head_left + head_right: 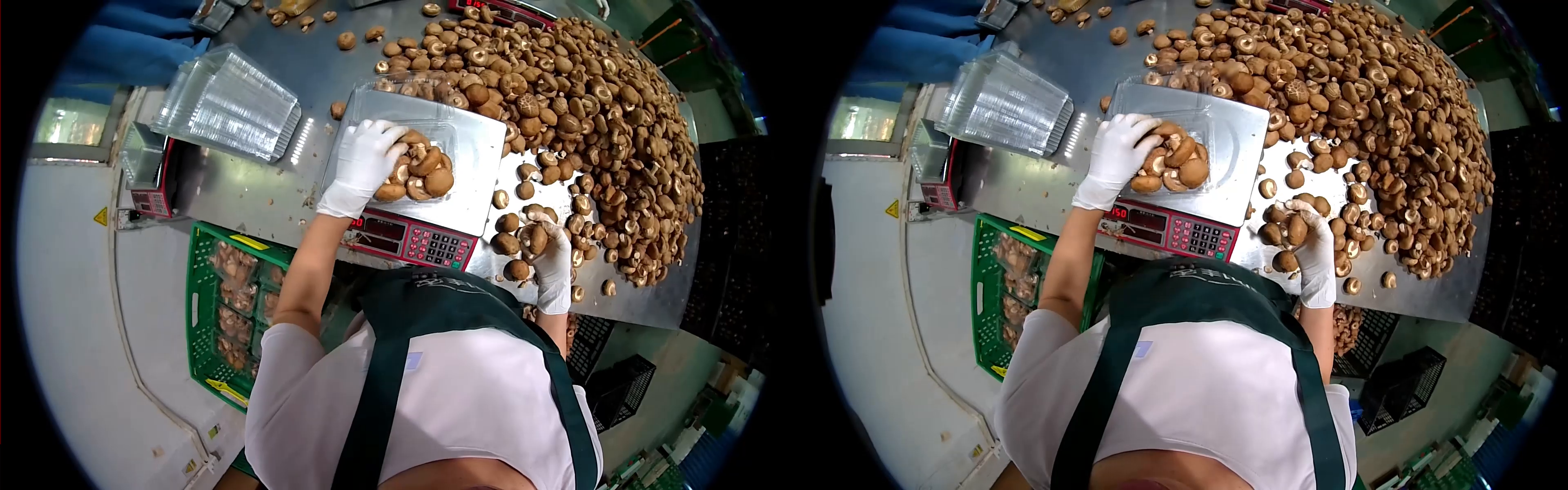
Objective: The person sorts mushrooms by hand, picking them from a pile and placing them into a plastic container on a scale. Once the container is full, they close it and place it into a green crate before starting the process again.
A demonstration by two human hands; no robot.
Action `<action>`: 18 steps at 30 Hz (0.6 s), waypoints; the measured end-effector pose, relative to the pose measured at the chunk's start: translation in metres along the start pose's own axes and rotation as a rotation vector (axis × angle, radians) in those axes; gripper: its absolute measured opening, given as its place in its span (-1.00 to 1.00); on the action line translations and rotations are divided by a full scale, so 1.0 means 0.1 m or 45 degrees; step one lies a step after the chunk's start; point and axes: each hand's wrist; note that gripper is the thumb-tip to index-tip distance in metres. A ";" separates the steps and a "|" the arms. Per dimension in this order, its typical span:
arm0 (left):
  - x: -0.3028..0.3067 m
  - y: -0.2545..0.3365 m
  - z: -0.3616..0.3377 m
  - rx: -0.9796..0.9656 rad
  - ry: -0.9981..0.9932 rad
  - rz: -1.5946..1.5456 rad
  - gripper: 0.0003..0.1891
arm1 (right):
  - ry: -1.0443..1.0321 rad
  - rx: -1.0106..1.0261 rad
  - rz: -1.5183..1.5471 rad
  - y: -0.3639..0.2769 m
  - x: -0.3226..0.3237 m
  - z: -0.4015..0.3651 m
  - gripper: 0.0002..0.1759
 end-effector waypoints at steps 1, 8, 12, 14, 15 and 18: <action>0.02 0.01 -0.01 0.020 0.081 0.018 -0.77 | -0.094 -0.020 0.020 0.00 0.02 0.03 -0.68; 0.19 0.10 -0.10 -0.182 0.520 -0.260 -0.78 | -0.136 0.069 -0.159 0.10 -0.04 0.17 -0.68; 0.24 0.18 -0.16 -0.327 0.526 -0.230 -0.72 | -0.066 0.052 -0.193 0.02 -0.19 0.11 -0.66; 0.21 0.22 -0.19 -0.369 0.513 -0.227 -0.68 | -0.469 0.093 -0.231 -0.06 -0.27 0.10 -0.60; 0.21 0.27 -0.19 -0.383 0.503 -0.254 -0.67 | -0.492 0.128 -0.323 -0.09 -0.36 0.05 -0.51; 0.14 0.43 -0.22 -0.435 0.458 -0.332 -0.65 | -0.623 0.139 -0.361 -0.09 -0.65 -0.02 -0.51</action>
Point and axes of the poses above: each hand's wrist, its own z-axis towards the middle knuckle, its own x-axis out of the back of the hand, y = z × x, and after that the axes turned 15 degrees about y, right-handed
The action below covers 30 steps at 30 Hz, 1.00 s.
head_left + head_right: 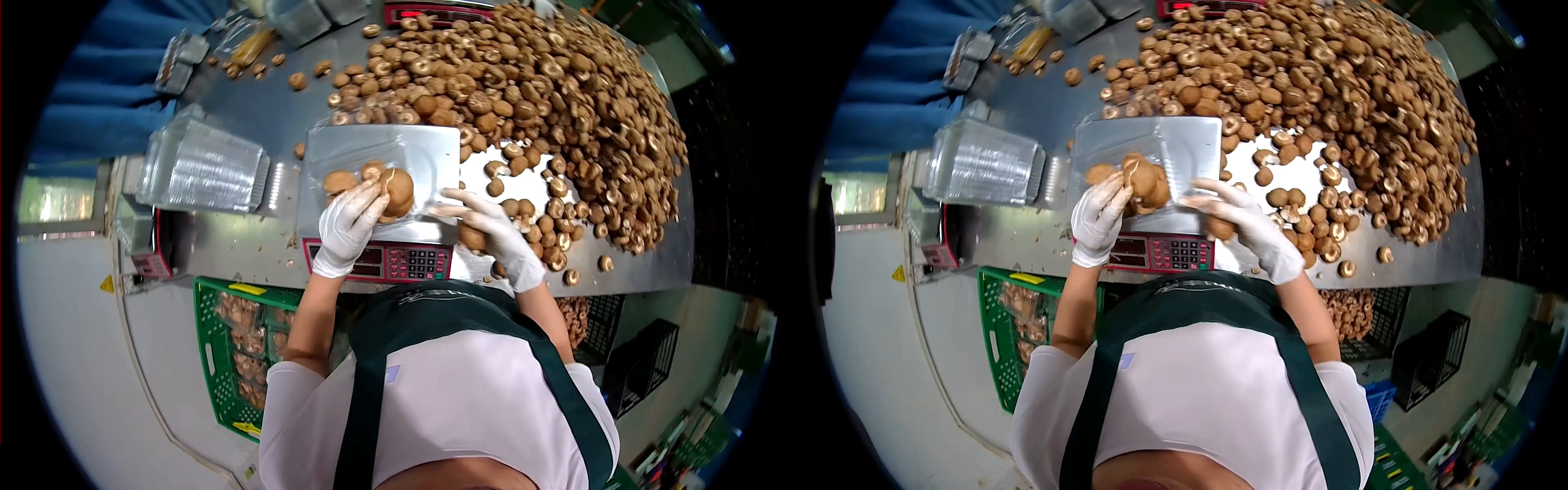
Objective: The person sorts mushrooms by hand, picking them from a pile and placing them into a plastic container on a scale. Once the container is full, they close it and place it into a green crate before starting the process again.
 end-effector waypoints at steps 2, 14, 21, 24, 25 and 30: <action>-0.07 0.14 0.06 -0.023 -0.151 -0.188 -0.65 | 0.011 -0.073 0.016 0.03 -0.15 0.06 -0.48; -0.45 0.82 0.13 0.696 -0.372 -0.401 -0.74 | 1.120 0.266 -0.779 0.37 0.99 -0.62 -0.45; -1.16 1.29 -0.30 0.525 -1.045 -0.438 -0.30 | 1.403 0.541 -1.538 0.46 1.99 -0.91 -0.42; -1.40 1.41 -0.47 0.297 -1.229 -0.063 -0.05 | 1.256 0.708 -1.725 0.68 2.13 -0.90 -0.34; -1.45 1.43 -0.51 0.278 -1.353 0.058 0.06 | 1.260 0.683 -1.717 0.68 2.14 -0.91 -0.37; -1.59 1.52 -0.53 0.293 -1.336 0.221 0.11 | 1.460 0.660 -1.162 0.68 2.43 -0.92 -0.52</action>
Point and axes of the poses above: each hand's wrist, its own z-axis towards the middle knuckle, its own x-axis out of the back of the hand, y = z × x, and after that the axes turned 15 degrees about y, right-handed
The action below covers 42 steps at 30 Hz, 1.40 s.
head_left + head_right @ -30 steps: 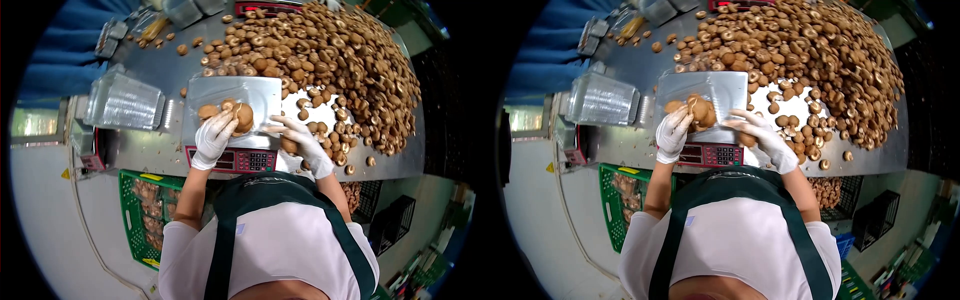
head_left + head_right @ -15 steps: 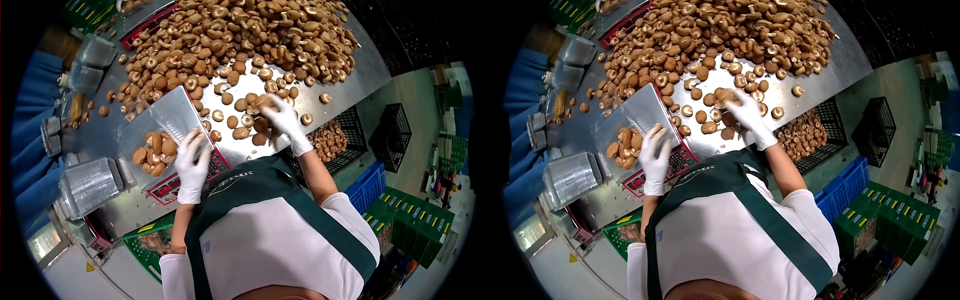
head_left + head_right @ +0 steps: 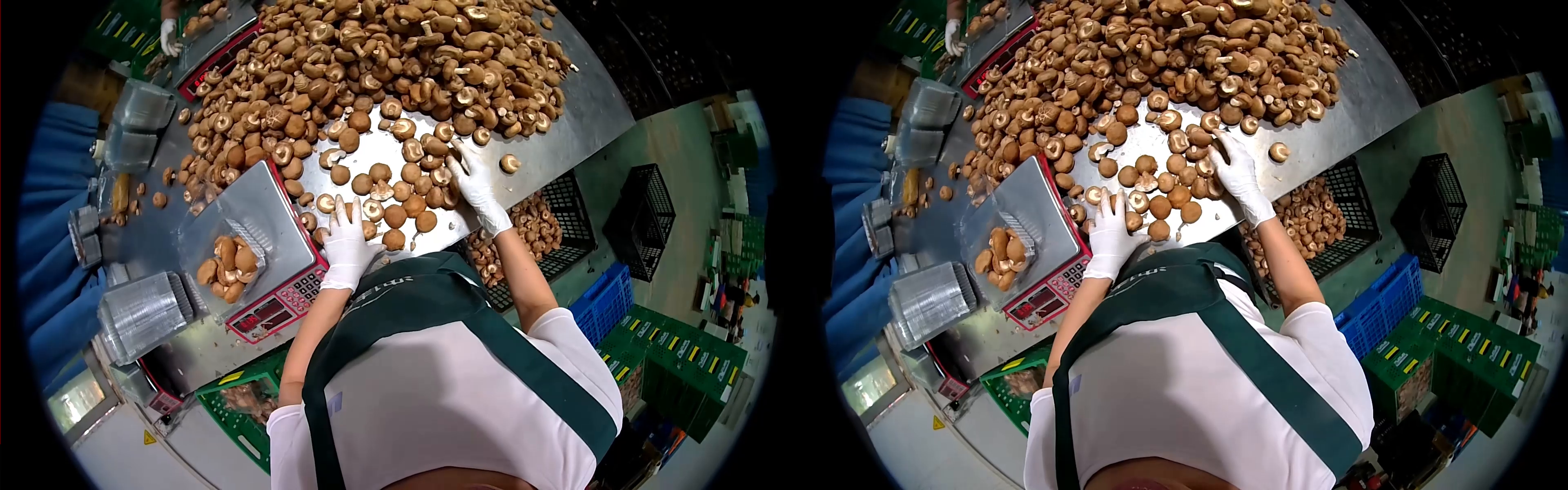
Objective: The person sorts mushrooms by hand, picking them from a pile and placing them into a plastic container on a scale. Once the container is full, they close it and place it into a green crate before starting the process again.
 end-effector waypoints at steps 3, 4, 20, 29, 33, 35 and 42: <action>0.00 0.07 0.05 0.053 -0.066 0.005 0.13 | -0.032 -0.067 0.026 0.06 0.03 0.15 -0.55; 0.01 0.08 0.07 0.080 -0.088 0.008 0.13 | -0.057 -0.036 -0.022 0.00 0.04 0.19 -0.54; -0.17 0.19 0.00 0.111 -0.029 -0.559 0.24 | -0.822 0.326 -0.348 -0.19 -0.20 0.57 -0.23; -0.38 0.37 -0.02 0.077 0.016 -0.762 0.23 | -1.114 0.198 -0.423 -0.16 -0.15 0.66 -0.32; -0.34 0.51 0.08 0.004 -0.037 -0.739 0.23 | -1.157 0.087 -0.327 0.00 0.02 0.63 -0.41; -0.35 0.65 0.15 -0.054 -0.038 -0.797 0.23 | -1.215 -0.024 -0.171 0.11 0.12 0.65 -0.44; -0.66 1.47 0.37 -0.273 -0.213 -0.946 0.20 | -1.329 -0.085 -0.530 0.20 0.81 0.73 -0.40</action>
Point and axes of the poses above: each hand's wrist, its own z-axis towards the middle knuckle, its own x-axis out of the back of the hand, y = z × x, and after that the axes turned 15 degrees about y, right-handed
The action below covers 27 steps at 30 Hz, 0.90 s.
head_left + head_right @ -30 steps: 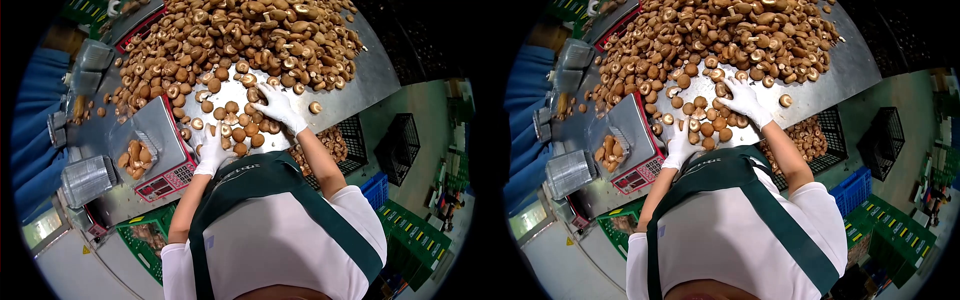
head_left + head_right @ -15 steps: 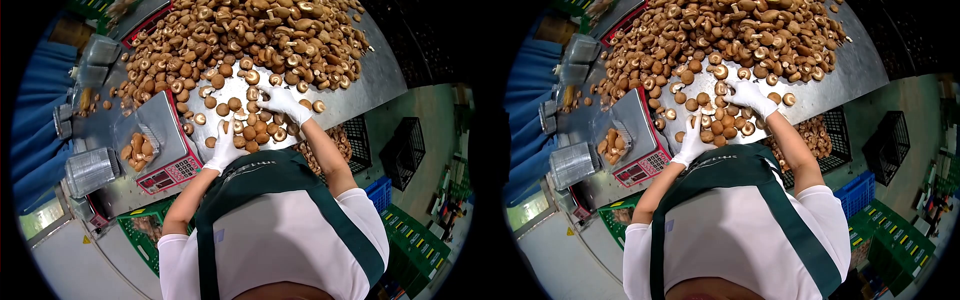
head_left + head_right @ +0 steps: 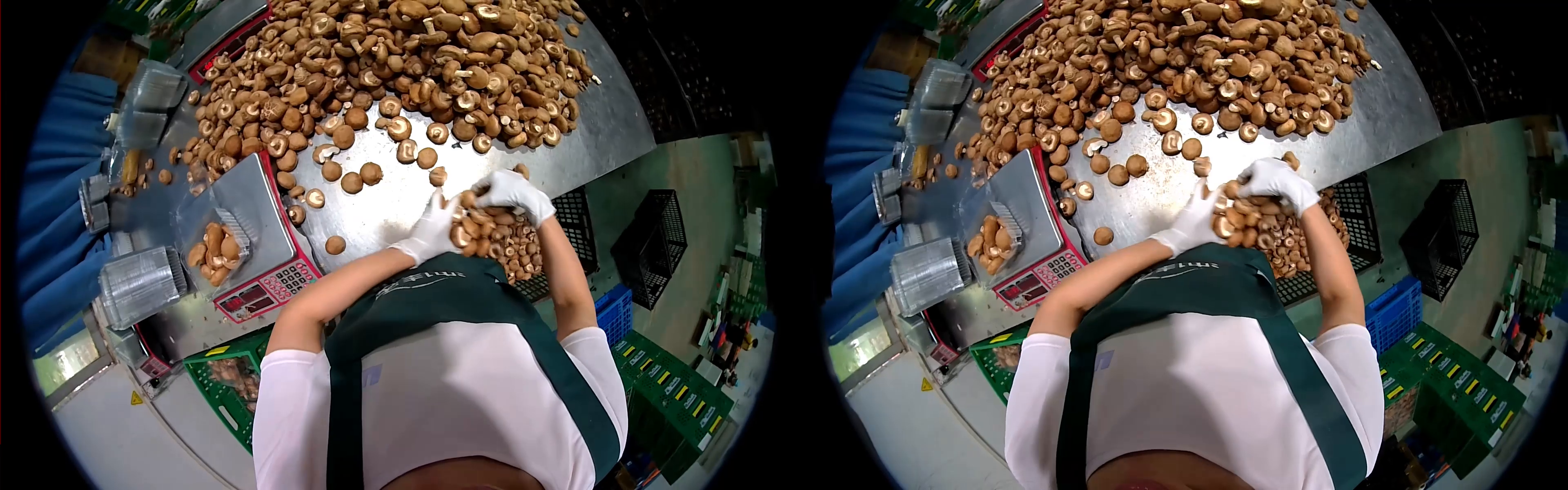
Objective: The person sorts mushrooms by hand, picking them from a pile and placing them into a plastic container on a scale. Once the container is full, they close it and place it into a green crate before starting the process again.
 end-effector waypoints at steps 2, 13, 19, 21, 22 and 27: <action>-0.14 0.19 0.13 -0.011 -0.070 -0.005 0.17 | -0.048 0.043 -0.031 0.23 0.11 -0.21 -0.48; 0.18 0.22 0.28 -0.013 -0.021 -0.291 -0.45 | 0.134 -0.133 0.117 0.12 0.60 -0.56 -0.64; 1.18 -0.16 -0.32 0.397 0.520 0.567 -0.47 | 0.602 0.404 0.212 -0.69 0.06 0.52 -0.60; 1.31 -0.25 -0.56 0.643 0.477 0.829 -0.41 | 0.792 0.580 0.073 -0.92 -0.20 0.92 -0.61; 1.31 -0.28 -0.66 0.759 0.420 0.880 -0.40 | 0.621 0.514 -0.115 -1.07 -0.21 1.02 -0.48; 1.06 -0.53 -0.96 0.801 0.361 0.739 -0.46 | 0.828 0.558 -0.436 -1.14 -0.58 1.13 -0.56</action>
Point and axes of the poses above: each hand's wrist, its own z-axis towards the middle knuckle, its own x-axis out of the back of the hand, y = z × x, and after that the axes turned 15 degrees about y, right-handed
